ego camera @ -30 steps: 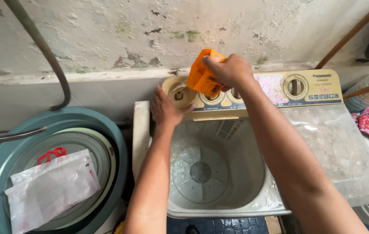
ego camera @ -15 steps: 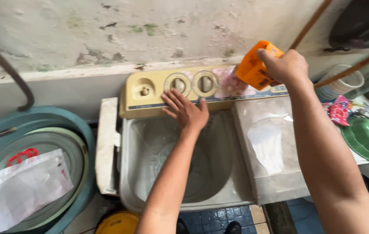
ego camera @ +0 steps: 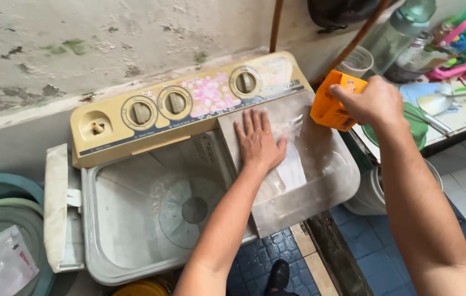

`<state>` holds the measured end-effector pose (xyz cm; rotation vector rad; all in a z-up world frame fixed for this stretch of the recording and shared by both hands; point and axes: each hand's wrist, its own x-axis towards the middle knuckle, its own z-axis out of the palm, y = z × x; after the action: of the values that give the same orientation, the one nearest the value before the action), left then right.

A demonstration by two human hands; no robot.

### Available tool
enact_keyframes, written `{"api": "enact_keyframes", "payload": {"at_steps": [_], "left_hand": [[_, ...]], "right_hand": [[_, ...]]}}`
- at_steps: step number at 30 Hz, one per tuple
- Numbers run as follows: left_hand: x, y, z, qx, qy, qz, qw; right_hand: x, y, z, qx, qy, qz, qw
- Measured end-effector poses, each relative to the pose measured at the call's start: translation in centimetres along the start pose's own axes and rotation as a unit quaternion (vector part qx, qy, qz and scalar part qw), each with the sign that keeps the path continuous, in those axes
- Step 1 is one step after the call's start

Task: Manually filling a washing machine and adding detergent to wash clothes.

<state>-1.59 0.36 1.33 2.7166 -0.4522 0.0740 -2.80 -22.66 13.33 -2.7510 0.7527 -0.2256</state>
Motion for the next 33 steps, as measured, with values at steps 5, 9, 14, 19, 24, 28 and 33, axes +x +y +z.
{"api": "enact_keyframes", "payload": {"at_steps": [5,9,14,19,24,28,33], "left_hand": [[-0.9,-0.4,0.9,-0.005,-0.018,0.060,0.998],[-1.6,-3.3,2.5,-0.014,0.042,0.022,0.999],[-3.7,-4.7,2.6,-0.012,0.093,-0.030,0.995],[-5.9,-1.9,2.1,0.030,0.051,-0.040,0.997],[-8.2,3.4,2.6,0.042,-0.003,0.030,0.999],[-9.4,6.6,2.2,0.056,-0.045,0.101,0.992],[-8.5,5.1,4.8,0.024,-0.040,0.148,0.988]], "right_hand": [[-1.3,0.7,1.7,-0.006,0.030,-0.061,0.998],[-4.6,-1.7,2.0,0.040,-0.003,-0.097,0.994],[-7.9,-3.2,1.1,0.066,-0.027,-0.122,0.990],[-9.2,-0.8,0.4,0.067,-0.035,-0.121,0.990],[-9.8,3.6,-0.7,0.012,0.005,-0.084,0.996],[-11.5,4.8,-2.2,-0.039,0.013,-0.050,0.998],[-13.0,5.3,-1.8,-0.045,0.027,-0.065,0.997]]}}
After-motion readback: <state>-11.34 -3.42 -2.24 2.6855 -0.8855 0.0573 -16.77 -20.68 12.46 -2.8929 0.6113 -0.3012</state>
